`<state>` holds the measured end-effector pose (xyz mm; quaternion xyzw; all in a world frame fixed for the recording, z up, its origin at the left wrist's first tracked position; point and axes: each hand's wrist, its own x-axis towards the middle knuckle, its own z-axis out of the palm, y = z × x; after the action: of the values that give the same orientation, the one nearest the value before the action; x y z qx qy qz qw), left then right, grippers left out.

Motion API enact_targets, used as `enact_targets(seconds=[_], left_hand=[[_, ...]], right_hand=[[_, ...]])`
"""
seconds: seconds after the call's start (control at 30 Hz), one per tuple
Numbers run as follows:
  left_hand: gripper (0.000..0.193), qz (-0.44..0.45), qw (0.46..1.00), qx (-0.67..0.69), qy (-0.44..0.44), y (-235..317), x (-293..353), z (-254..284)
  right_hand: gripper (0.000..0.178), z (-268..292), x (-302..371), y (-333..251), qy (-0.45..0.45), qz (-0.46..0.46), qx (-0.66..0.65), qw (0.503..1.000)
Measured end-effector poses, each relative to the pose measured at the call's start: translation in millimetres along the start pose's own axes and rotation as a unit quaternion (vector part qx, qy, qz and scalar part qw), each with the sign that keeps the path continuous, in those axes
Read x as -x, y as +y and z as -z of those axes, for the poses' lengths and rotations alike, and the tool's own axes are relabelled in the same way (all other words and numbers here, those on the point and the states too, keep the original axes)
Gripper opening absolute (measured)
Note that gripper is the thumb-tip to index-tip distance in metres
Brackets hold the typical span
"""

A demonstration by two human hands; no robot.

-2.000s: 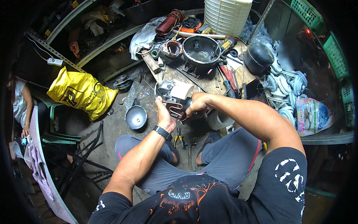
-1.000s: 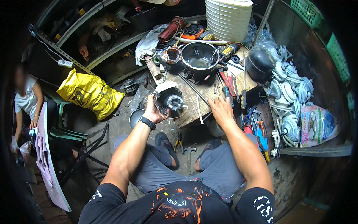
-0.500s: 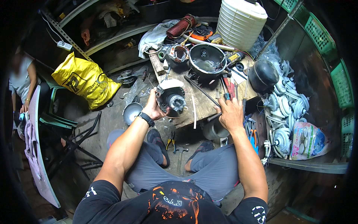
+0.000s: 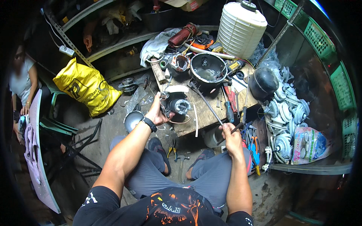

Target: The person disassembles a small compressor pump unit by hand on a workbench, removing internal components and wire coils, then turns the housing over to work on different parts.

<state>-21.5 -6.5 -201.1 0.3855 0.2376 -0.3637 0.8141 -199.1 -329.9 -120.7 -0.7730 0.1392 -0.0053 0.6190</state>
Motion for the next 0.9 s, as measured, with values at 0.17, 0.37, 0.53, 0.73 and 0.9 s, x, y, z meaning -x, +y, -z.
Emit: enact_targets(seconds=[0.17, 0.37, 0.53, 0.73, 0.9], left_hand=[[0.090, 0.003, 0.998, -0.053, 0.018, 9.5, 4.7, -1.3], [0.100, 0.000, 0.967, -0.252, 0.046, 24.9, 36.5, -11.1], [0.091, -0.020, 0.905, -0.404, 0.128, 31.5, 36.5, 4.5], [0.088, 0.003, 0.808, -0.586, 0.067, 84.2, 49.8, -2.9], [0.078, 0.046, 0.826, -0.557, -0.076, 102.6, 42.7, 17.7]], right_hand=[[0.038, 2.7, -3.3, -23.4, -0.022, -0.001, 0.027, 0.999], [0.038, 2.7, -38.3, -69.5, -0.073, 0.031, 0.087, 0.993], [0.034, -20.9, -54.4, -38.9, -0.109, 0.021, 0.009, 0.994], [0.034, -25.5, -80.8, -34.3, -0.140, 0.011, 0.014, 0.990], [0.030, -29.8, -94.3, -43.0, -0.156, 0.034, 0.014, 0.987]])
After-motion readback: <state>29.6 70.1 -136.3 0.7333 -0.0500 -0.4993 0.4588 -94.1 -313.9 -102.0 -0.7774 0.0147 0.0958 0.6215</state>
